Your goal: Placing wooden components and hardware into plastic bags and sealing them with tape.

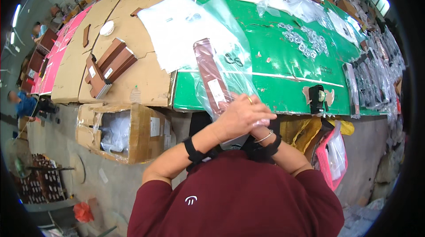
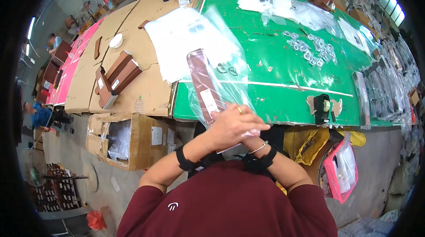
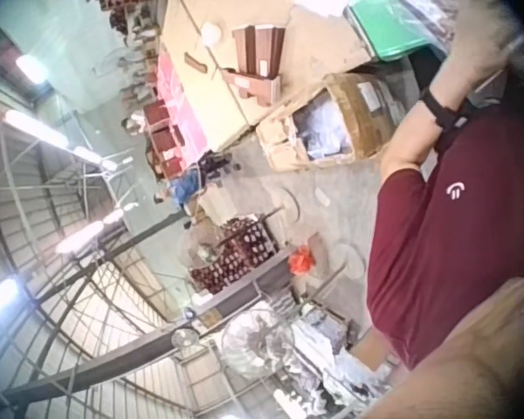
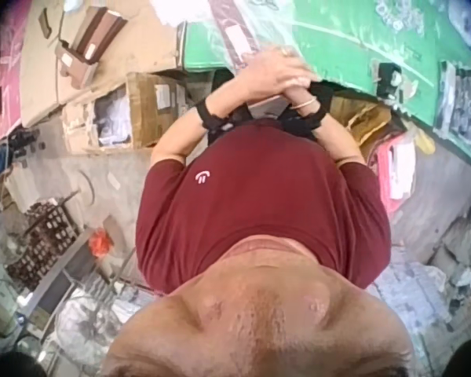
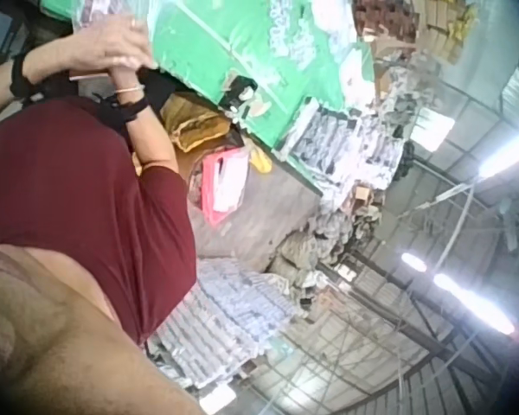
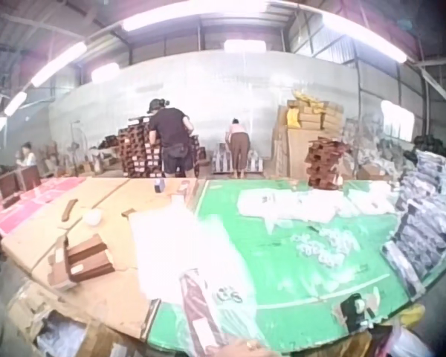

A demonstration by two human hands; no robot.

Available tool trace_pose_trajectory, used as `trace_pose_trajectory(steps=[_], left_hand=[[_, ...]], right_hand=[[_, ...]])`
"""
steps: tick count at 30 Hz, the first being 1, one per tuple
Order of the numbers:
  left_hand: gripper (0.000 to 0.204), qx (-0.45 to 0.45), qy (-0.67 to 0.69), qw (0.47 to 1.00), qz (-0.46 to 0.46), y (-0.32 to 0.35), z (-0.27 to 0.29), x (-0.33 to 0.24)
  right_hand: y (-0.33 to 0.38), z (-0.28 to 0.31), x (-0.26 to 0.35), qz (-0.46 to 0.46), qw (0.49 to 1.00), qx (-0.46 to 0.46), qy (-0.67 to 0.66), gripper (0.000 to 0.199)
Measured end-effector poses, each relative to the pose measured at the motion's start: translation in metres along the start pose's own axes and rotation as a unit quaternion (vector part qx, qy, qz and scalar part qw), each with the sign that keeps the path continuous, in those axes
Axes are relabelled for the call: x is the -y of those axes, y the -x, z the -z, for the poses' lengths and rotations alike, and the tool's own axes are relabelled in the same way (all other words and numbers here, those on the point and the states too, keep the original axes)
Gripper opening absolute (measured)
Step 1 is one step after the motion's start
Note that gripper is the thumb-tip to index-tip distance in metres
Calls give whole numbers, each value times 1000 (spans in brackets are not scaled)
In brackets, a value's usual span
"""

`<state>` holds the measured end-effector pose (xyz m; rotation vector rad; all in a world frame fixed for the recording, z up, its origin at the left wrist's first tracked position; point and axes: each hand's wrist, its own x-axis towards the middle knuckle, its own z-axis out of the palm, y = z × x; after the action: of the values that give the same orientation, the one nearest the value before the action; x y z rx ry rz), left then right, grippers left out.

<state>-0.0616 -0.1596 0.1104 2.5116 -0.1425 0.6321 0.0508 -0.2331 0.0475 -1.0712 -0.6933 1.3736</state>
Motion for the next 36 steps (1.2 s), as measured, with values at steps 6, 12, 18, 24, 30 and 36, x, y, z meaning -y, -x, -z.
trace_pose_trajectory(steps=[6,12,18,24,30,36], left_hand=[[50,-65,-114,991,30,35,16,-24],[50,-65,212,970,103,58,63,-34],[53,-449,363,741,342,27,95,82],[63,-288,532,720,340,2,58,75],[65,-184,511,760,356,58,3,45],[73,-384,585,649,298,46,74,76]], right_hand=[[-15,-5,2,32,997,-45,-49,38],[-14,-5,17,112,982,-85,123,55],[-6,-8,13,108,972,-44,203,76],[-9,-7,12,123,958,-43,257,71],[10,-2,37,134,930,-36,341,45],[11,-4,28,97,958,-7,270,45]])
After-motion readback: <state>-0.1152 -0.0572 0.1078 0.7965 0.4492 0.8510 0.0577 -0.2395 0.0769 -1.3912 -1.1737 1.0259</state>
